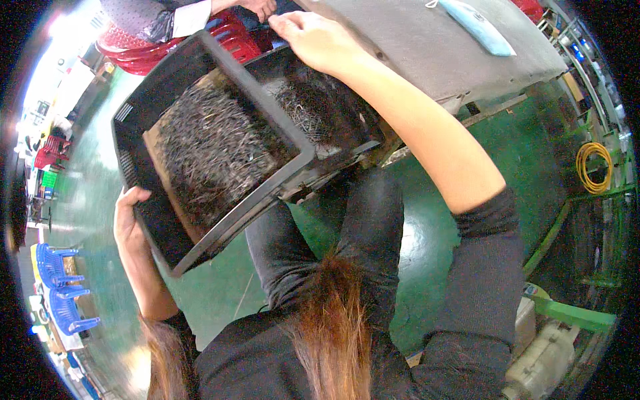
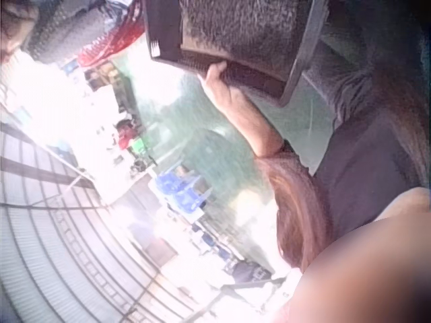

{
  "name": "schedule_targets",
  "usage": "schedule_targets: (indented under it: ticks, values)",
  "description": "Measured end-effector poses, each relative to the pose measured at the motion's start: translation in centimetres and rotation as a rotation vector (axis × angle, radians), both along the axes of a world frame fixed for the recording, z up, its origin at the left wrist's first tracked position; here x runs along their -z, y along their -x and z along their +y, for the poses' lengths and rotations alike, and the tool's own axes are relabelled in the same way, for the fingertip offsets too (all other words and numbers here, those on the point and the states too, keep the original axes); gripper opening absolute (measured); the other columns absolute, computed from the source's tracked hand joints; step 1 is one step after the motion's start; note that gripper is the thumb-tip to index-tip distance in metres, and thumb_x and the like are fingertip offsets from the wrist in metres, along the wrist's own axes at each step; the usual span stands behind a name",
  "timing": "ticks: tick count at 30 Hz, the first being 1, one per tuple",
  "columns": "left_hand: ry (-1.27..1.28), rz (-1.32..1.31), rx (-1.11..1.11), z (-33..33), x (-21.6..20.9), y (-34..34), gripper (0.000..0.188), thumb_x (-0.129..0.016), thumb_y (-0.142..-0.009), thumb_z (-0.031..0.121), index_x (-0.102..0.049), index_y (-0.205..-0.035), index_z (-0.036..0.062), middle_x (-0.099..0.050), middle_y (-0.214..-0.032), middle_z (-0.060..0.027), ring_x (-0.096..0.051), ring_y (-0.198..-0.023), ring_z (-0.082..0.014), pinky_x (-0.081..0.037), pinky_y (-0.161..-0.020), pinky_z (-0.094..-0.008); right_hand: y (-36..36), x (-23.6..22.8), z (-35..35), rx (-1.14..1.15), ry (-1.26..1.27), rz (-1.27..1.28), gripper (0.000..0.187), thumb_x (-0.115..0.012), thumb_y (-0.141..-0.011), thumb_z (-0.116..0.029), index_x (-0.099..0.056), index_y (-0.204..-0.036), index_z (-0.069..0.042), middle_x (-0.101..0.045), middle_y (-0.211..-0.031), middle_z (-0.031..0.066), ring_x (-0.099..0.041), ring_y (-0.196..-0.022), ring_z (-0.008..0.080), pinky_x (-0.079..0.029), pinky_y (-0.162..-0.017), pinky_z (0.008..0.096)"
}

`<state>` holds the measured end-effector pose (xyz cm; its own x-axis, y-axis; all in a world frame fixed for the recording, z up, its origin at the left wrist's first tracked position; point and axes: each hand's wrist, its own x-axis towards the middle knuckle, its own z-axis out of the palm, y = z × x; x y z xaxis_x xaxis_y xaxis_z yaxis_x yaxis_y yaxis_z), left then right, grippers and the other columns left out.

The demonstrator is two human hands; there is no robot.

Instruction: The person sorts small black components from a tray into a yellow basket, then moves to a table to arrange and bag the components with another person. They later retrieve bubble wrap and cardboard from a box and place them on the table.

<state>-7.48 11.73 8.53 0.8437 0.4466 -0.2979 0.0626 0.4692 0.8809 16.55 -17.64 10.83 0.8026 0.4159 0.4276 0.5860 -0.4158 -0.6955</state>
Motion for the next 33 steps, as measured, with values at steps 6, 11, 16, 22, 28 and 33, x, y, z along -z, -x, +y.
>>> schedule_targets:
  ticks: [6,11,16,22,28,33]
  values:
    - [-0.162,-0.100,0.114,-1.8,5.3,-7.7,0.040,-0.051,-0.058,-0.005,-0.052,-0.098,0.0015,-0.056,-0.081,-0.0072,-0.055,-0.075,-0.0189,-0.046,-0.069,-0.0301,8.9,0.6,-3.5,-0.004,-0.101,-0.128,0.040,-0.047,-0.089,-0.037,-0.061,-0.104,-0.002,-0.056,-0.116,0.0150,-0.052,-0.109,0.0283,-0.039,-0.092,0.0328]
    - [-0.165,-0.073,0.073,-5.1,7.4,-14.5,0.035,-0.055,-0.058,-0.008,-0.052,-0.090,0.0040,-0.054,-0.078,-0.0071,-0.052,-0.076,-0.0224,-0.043,-0.071,-0.0337,11.8,3.7,-5.5,-0.048,0.136,-0.185,0.031,-0.049,-0.088,-0.033,-0.065,-0.094,-0.007,-0.062,-0.105,0.0106,-0.052,-0.109,0.0261,-0.024,-0.102,0.0471]
    - [-0.169,0.007,0.150,-6.5,6.4,-16.8,0.044,-0.055,-0.052,-0.011,-0.047,-0.092,0.0023,-0.051,-0.076,-0.0058,-0.051,-0.072,-0.0201,-0.044,-0.061,-0.0356,11.4,5.4,-5.9,-0.066,0.294,-0.257,0.026,-0.053,-0.086,-0.031,-0.064,-0.085,-0.007,-0.062,-0.091,0.0076,-0.056,-0.097,0.0246,-0.035,-0.093,0.0416]
    - [-0.249,0.024,0.245,-7.7,5.8,-15.0,0.042,-0.052,-0.054,-0.009,-0.047,-0.094,0.0010,-0.050,-0.077,-0.0066,-0.050,-0.073,-0.0207,-0.046,-0.063,-0.0378,12.1,6.0,-4.8,-0.095,0.265,-0.328,0.023,-0.061,-0.080,-0.028,-0.061,-0.070,-0.008,-0.053,-0.067,0.0046,-0.053,-0.067,0.0231,-0.040,-0.064,0.0352]
    - [-0.302,0.194,0.126,-8.6,4.9,-13.6,0.062,-0.055,-0.059,-0.004,-0.040,-0.118,0.0025,-0.052,-0.094,-0.0121,-0.051,-0.087,-0.0250,-0.047,-0.070,-0.0406,11.3,6.5,-3.8,-0.034,0.257,-0.413,0.027,-0.065,-0.075,-0.023,-0.051,-0.057,-0.009,-0.046,-0.058,0.0054,-0.047,-0.054,0.0228,-0.035,-0.049,0.0342]
    - [-0.127,0.015,0.095,-9.4,5.7,-12.4,0.055,-0.052,-0.086,0.036,-0.038,-0.129,0.0060,-0.049,-0.121,-0.0086,-0.046,-0.107,-0.0203,-0.036,-0.092,-0.0359,11.0,6.2,-3.7,-0.069,0.351,-0.301,0.014,-0.056,-0.073,-0.014,-0.052,-0.060,-0.008,-0.049,-0.062,0.0049,-0.048,-0.057,0.0227,-0.035,-0.055,0.0347]
